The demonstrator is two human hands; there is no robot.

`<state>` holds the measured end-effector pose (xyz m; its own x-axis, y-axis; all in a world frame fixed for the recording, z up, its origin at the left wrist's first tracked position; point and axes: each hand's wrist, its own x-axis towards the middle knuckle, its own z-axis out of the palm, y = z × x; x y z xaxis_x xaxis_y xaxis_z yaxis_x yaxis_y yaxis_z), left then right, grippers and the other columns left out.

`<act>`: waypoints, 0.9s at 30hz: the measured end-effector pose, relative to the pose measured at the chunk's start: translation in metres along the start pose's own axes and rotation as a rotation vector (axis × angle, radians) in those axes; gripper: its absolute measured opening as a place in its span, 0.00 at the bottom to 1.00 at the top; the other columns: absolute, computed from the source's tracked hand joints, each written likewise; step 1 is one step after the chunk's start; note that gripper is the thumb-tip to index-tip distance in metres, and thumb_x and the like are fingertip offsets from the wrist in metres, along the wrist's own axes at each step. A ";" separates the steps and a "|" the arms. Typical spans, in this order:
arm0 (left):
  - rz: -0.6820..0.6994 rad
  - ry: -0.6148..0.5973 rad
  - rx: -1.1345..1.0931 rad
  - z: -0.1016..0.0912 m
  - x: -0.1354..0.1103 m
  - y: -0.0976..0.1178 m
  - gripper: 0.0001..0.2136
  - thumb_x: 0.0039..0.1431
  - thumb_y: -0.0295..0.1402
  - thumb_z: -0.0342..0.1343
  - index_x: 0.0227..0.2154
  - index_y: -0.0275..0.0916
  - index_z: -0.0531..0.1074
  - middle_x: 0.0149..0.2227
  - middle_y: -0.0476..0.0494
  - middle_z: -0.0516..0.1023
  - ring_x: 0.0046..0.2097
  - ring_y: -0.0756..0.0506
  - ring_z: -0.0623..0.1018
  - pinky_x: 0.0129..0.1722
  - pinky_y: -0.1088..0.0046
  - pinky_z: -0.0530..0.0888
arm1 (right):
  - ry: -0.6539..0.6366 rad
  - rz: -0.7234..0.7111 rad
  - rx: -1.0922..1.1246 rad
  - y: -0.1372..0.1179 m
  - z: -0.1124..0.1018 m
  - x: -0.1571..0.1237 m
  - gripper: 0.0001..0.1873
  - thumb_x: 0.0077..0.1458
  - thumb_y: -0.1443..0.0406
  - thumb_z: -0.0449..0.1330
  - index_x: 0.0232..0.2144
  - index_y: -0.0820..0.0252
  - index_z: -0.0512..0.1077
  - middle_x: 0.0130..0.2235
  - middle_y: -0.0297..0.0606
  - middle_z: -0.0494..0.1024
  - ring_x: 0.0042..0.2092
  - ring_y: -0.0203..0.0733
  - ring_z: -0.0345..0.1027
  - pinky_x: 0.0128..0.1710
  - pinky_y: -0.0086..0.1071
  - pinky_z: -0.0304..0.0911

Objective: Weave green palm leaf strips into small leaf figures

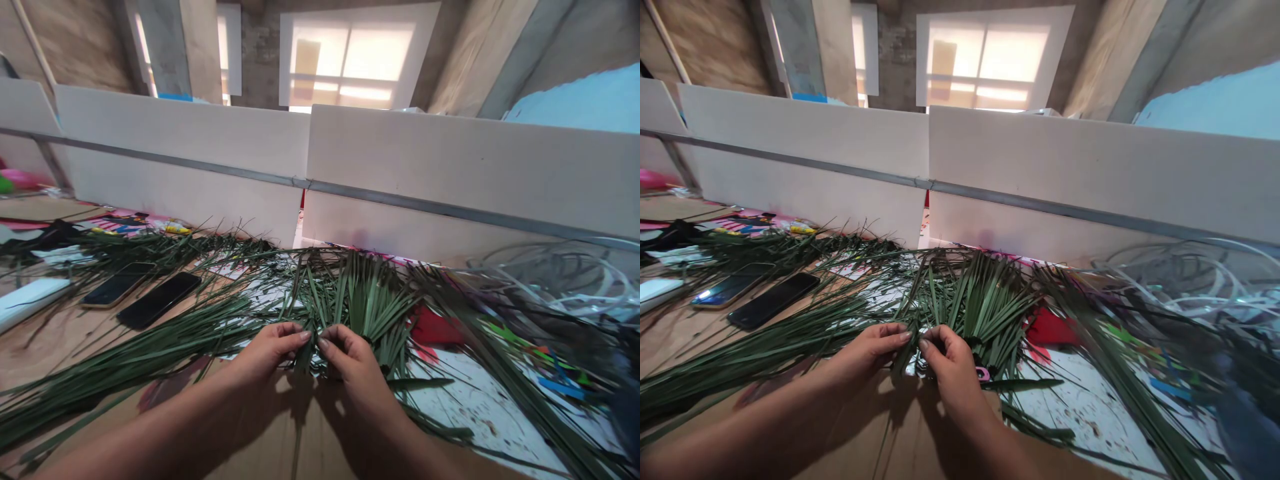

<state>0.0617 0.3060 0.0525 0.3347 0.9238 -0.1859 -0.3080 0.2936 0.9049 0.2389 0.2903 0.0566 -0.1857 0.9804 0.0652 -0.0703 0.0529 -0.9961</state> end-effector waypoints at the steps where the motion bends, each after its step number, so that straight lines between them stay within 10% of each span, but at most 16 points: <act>1: -0.001 0.004 -0.008 0.000 0.000 0.000 0.19 0.40 0.43 0.76 0.25 0.35 0.75 0.25 0.48 0.74 0.28 0.49 0.70 0.32 0.72 0.65 | -0.003 0.008 0.003 0.000 0.000 0.000 0.19 0.49 0.50 0.68 0.27 0.58 0.71 0.26 0.29 0.66 0.27 0.36 0.55 0.27 0.30 0.54; 14: -0.015 0.046 -0.013 0.003 -0.002 0.001 0.20 0.36 0.44 0.77 0.22 0.36 0.74 0.21 0.52 0.69 0.24 0.52 0.65 0.27 0.74 0.59 | 0.085 -0.258 -0.491 -0.008 0.002 -0.010 0.09 0.60 0.61 0.57 0.28 0.57 0.71 0.32 0.37 0.75 0.36 0.45 0.67 0.38 0.36 0.59; 27: 0.064 0.070 0.105 0.003 -0.004 -0.004 0.17 0.47 0.44 0.72 0.34 0.37 0.78 0.29 0.43 0.79 0.30 0.46 0.74 0.31 0.70 0.67 | 0.052 0.024 0.067 0.010 -0.002 0.002 0.18 0.48 0.51 0.70 0.27 0.58 0.72 0.25 0.30 0.69 0.26 0.36 0.58 0.26 0.29 0.55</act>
<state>0.0644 0.3003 0.0508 0.2536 0.9557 -0.1496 -0.2309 0.2100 0.9501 0.2395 0.2934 0.0471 -0.1370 0.9899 0.0367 -0.1322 0.0184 -0.9910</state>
